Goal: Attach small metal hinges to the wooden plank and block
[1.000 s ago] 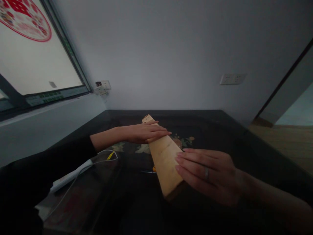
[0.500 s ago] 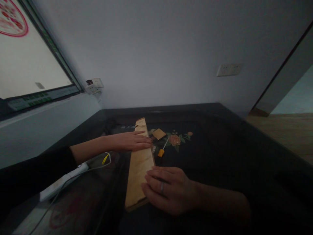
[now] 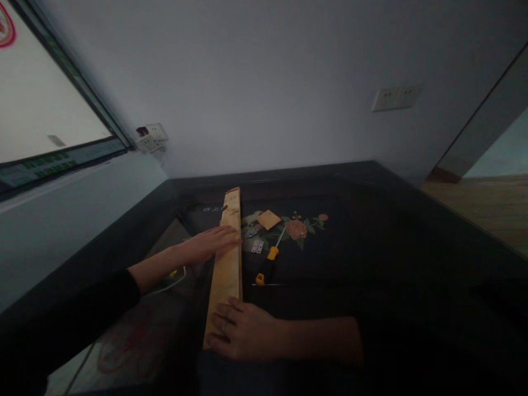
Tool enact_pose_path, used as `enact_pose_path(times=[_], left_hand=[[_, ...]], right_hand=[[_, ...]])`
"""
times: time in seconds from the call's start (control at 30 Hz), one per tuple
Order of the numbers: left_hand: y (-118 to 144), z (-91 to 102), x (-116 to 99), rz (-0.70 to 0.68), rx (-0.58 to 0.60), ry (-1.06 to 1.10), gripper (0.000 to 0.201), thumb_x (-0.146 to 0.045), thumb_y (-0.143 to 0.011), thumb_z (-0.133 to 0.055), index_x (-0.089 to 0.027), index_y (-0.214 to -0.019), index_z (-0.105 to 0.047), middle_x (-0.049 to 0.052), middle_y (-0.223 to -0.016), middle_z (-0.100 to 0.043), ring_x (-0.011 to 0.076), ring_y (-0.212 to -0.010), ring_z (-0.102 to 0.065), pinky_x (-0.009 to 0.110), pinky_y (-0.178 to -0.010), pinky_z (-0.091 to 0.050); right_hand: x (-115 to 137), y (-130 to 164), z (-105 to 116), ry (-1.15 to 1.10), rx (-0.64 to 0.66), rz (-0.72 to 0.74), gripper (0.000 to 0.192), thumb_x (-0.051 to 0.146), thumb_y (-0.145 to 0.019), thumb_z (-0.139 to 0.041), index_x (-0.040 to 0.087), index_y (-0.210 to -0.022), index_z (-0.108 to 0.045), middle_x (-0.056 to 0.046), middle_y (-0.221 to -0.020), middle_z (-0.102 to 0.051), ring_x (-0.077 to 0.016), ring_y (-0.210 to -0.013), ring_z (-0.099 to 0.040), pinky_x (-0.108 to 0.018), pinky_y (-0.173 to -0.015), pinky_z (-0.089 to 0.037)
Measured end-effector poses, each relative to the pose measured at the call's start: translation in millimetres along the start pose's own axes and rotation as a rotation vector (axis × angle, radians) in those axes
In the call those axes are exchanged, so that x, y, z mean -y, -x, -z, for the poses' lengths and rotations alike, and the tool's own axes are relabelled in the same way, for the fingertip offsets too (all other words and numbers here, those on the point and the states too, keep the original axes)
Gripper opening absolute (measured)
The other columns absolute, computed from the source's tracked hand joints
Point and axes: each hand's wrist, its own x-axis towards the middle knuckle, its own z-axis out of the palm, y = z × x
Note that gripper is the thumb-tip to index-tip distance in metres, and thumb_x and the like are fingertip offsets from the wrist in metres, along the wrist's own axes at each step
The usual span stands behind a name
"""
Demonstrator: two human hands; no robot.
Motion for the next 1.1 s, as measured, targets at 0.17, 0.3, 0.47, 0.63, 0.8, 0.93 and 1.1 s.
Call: enact_pose_path(times=[0.17,0.3,0.47,0.63,0.8,0.93,1.1], left_hand=[[-24,-34.5,0,0.587,-0.137,0.192,0.086,-0.039,-0.078,-0.061,-0.014,-0.149,-0.02,0.022,-0.149,-0.035,0.0384,-0.141,-0.03,0.049,-0.109,-0.036],[-40,-60.2,-13,0.74,-0.171,0.276,0.094,-0.049,-0.074,-0.063,-0.017,-0.151,-0.018,0.019,-0.154,-0.024,0.0378,-0.143,-0.027,0.046,-0.114,-0.029],[-44,-63.9,-21,0.783,-0.247,0.273,0.084,-0.038,-0.072,-0.063,-0.022,-0.147,-0.029,0.014,-0.148,-0.032,0.0331,-0.141,-0.03,0.044,-0.114,-0.028],[-48,-67.2,-20,0.816,-0.277,0.257,0.08,-0.038,-0.071,-0.064,-0.025,-0.144,-0.035,0.013,-0.146,-0.033,0.0335,-0.138,-0.033,0.045,-0.113,-0.028],[-53,-71.2,-20,0.866,-0.288,0.261,0.088,-0.035,-0.066,-0.068,-0.028,-0.146,-0.031,0.013,-0.146,-0.032,0.0349,-0.138,-0.033,0.048,-0.109,-0.032],[-55,-70.1,-23,0.901,-0.292,0.275,0.095,-0.034,-0.065,-0.069,-0.029,-0.148,-0.024,0.014,-0.147,-0.031,0.0376,-0.137,-0.034,0.051,-0.106,-0.035],[-57,-69.0,-25,0.919,-0.263,0.279,0.094,-0.034,-0.066,-0.067,-0.032,-0.149,-0.023,0.013,-0.148,-0.029,0.0394,-0.137,-0.034,0.053,-0.105,-0.036]], right_hand=[[5,-1,-11,0.007,-0.014,-0.018,0.024,0.027,-0.097,-0.045,0.018,-0.11,-0.063,-0.011,-0.112,-0.068,-0.0234,-0.103,-0.063,-0.039,-0.089,-0.046],[8,-3,-12,0.018,0.037,-0.028,0.023,0.027,-0.097,-0.046,0.02,-0.111,-0.062,-0.011,-0.115,-0.068,-0.0218,-0.104,-0.062,-0.04,-0.089,-0.047],[12,-7,-4,-0.006,0.152,-0.113,0.028,0.027,-0.093,-0.051,0.02,-0.117,-0.062,-0.016,-0.121,-0.065,-0.0289,-0.11,-0.06,-0.05,-0.091,-0.045],[10,-8,7,-0.099,0.294,-0.118,0.036,0.028,-0.093,-0.05,0.026,-0.129,-0.058,-0.018,-0.132,-0.057,-0.0321,-0.118,-0.055,-0.052,-0.088,-0.046],[-5,-3,22,-0.199,0.333,-0.057,0.039,0.025,-0.096,-0.043,0.027,-0.133,-0.054,-0.014,-0.131,-0.058,-0.0263,-0.12,-0.054,-0.044,-0.093,-0.046],[-38,17,48,-0.299,0.318,-0.058,0.04,0.022,-0.093,-0.048,0.019,-0.132,-0.055,-0.012,-0.126,-0.061,-0.0222,-0.114,-0.056,-0.035,-0.091,-0.048],[-87,60,64,-0.291,0.286,-0.406,0.049,0.038,-0.093,-0.055,0.019,-0.138,-0.051,-0.016,-0.141,-0.049,-0.0267,-0.13,-0.044,-0.042,-0.106,-0.039]])
